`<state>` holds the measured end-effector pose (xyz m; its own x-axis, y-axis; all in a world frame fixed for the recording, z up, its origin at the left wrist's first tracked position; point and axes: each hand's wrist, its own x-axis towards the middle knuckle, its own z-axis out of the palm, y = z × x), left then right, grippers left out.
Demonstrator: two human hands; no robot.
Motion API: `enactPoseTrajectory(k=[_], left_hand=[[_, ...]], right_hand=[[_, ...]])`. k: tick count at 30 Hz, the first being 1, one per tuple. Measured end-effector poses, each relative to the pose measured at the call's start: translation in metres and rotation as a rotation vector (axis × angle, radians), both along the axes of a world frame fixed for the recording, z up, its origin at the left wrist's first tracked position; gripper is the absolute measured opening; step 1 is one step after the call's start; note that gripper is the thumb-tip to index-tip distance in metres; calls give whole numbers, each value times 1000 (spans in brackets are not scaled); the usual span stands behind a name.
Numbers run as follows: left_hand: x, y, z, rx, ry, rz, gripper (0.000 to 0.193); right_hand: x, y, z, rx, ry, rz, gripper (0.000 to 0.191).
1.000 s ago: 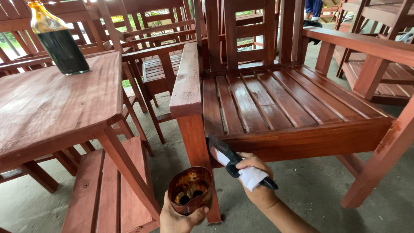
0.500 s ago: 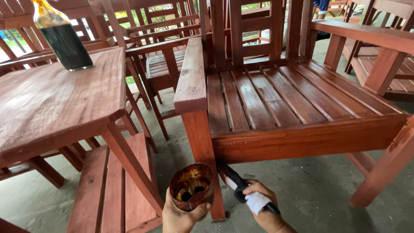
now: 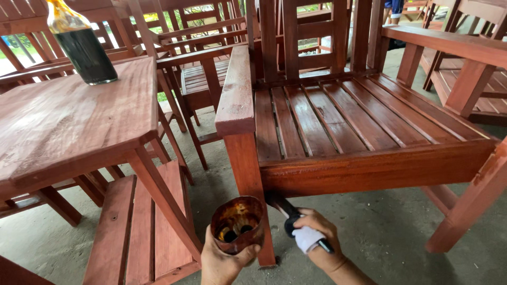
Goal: The person applies a dark reddish wood stain or finish to wooden chairs using a brush, holding a can of stain in one hand. They brush the seat slats, legs, armrests and frame of one chair, then move to another chair and continue brushing its surfaces.
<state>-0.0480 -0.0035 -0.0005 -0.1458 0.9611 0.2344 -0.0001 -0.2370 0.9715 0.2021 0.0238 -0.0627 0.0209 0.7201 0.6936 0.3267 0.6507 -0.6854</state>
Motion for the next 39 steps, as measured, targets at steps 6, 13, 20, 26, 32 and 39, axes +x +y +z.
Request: enactPoseTrajectory(k=[6, 13, 20, 26, 32, 39], left_hand=[[8, 2, 6, -58, -50, -20, 94], [10, 5, 16, -44, -39, -26, 95], [18, 5, 15, -68, -38, -50, 96], [22, 8, 15, -30, 28, -59, 95], [23, 9, 11, -56, -55, -82, 95], [15, 10, 6, -19, -56, -82, 95]], right_hand=[[31, -5, 11, 220, -107, -120, 16], [60, -42, 27, 98, -106, -305, 17], [-6, 4, 62, 303, -4, 102, 11], [30, -1, 74, 333, -94, -265, 16], [94, -25, 83, 280, -104, -555, 19], [120, -47, 83, 420, -188, -838, 14]])
